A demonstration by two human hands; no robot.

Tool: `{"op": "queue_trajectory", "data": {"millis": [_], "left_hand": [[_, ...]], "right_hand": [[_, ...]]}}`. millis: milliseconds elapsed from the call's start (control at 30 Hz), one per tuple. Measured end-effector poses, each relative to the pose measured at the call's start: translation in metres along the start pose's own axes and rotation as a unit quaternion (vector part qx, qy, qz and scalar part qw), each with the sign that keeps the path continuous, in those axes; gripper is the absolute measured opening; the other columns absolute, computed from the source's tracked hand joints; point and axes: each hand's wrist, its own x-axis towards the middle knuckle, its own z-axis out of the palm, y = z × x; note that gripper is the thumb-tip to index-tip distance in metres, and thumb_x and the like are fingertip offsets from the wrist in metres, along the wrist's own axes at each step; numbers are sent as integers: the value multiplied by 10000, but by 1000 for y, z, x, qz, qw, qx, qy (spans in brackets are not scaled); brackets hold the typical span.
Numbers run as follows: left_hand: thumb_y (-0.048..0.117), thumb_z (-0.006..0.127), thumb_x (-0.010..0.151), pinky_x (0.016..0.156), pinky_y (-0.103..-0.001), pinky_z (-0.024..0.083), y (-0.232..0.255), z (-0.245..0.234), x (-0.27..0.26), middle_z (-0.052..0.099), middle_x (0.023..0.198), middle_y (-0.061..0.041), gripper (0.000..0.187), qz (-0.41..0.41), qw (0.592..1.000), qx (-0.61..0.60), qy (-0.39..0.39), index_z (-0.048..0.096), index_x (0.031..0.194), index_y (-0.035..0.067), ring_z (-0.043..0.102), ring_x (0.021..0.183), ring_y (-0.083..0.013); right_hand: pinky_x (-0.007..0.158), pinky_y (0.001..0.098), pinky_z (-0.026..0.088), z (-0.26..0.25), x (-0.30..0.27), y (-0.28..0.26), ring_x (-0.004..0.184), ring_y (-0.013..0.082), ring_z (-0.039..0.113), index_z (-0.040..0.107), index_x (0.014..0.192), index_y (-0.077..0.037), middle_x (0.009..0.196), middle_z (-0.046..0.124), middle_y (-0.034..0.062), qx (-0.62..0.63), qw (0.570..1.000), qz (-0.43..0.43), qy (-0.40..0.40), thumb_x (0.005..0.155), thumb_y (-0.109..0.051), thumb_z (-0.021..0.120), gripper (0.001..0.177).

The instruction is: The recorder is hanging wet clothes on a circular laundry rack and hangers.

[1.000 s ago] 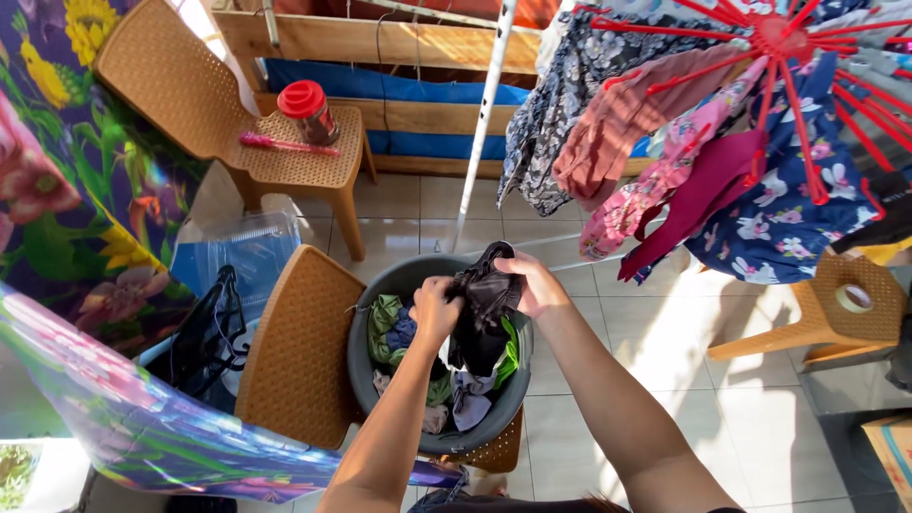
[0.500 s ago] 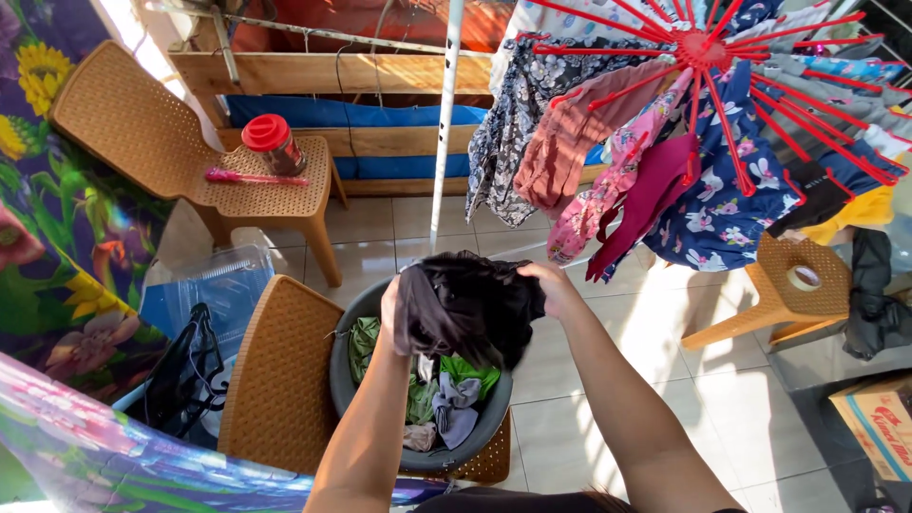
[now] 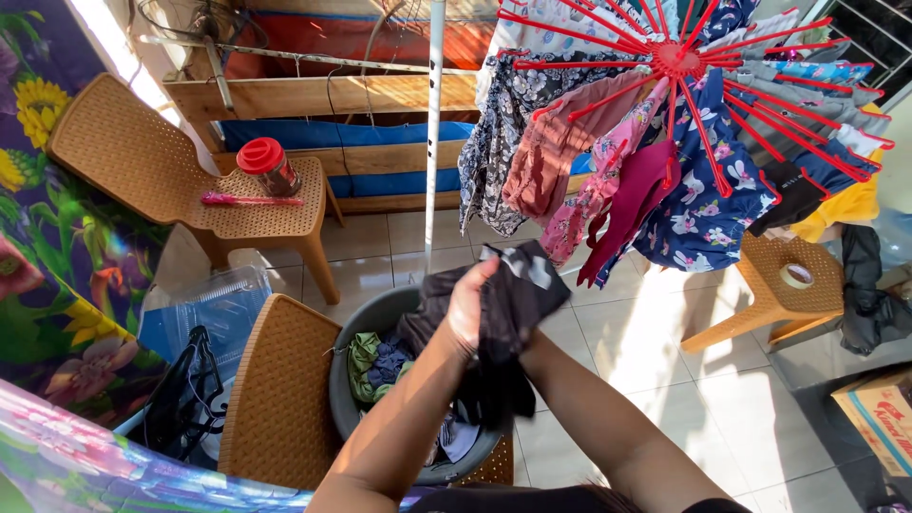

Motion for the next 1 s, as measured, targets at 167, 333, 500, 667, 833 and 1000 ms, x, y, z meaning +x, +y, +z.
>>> {"op": "queue_trajectory", "data": {"millis": [167, 333, 500, 667, 833, 1000], "left_hand": [[421, 556, 1022, 1024, -493, 525, 0, 1, -11, 731, 1208, -200, 520, -48, 998, 35, 5, 667, 1263, -26, 699, 1096, -359], [384, 558, 976, 988, -479, 565, 51, 3, -42, 744, 1165, -185, 485, -44, 989, 130, 62, 681, 1222, -15, 720, 1047, -351], [353, 693, 960, 531, -323, 444, 103, 57, -89, 747, 870, -79, 388, 122, 795, 512, 302, 743, 1036, -23, 625, 640, -176], [149, 827, 865, 739, -289, 540, 153, -7, -106, 708, 927, -11, 264, 260, 740, 587, 200, 699, 1021, -21, 655, 811, -117], [36, 824, 704, 788, -299, 531, 164, -78, -105, 722, 928, -9, 342, 315, 555, 744, 199, 683, 1012, -5, 650, 864, -122], [161, 764, 901, 822, -407, 547, 143, -110, -99, 728, 957, -102, 153, 349, 255, 804, 409, 807, 1034, 98, 686, 948, -289]], "right_hand": [[873, 320, 564, -45, 8, 51, 977, 175, 698, 640, 1187, -29, 1109, 709, 85, 64, 996, 55, -29, 922, -163, 557, 309], [891, 336, 581, -168, 30, 59, 988, 196, 711, 641, 1199, -17, 1141, 710, 112, 124, 985, 108, -53, 965, -224, 521, 334], [908, 352, 598, -180, 49, 4, 999, 216, 724, 642, 1210, -6, 1173, 712, 139, 189, 965, 167, -78, 1008, -284, 484, 379], [933, 388, 591, -219, 90, -25, 1004, 247, 727, 663, 1215, 14, 1174, 723, 162, 219, 953, 147, -147, 1042, -261, 512, 358], [981, 400, 562, -211, 71, -106, 1041, 243, 725, 687, 1191, -23, 1157, 750, 125, 254, 950, 74, -164, 1049, -198, 582, 249], [969, 395, 571, -220, 40, -147, 1033, 260, 737, 687, 1179, 1, 1152, 750, 135, 250, 955, 18, -156, 1048, -281, 611, 321]]}}
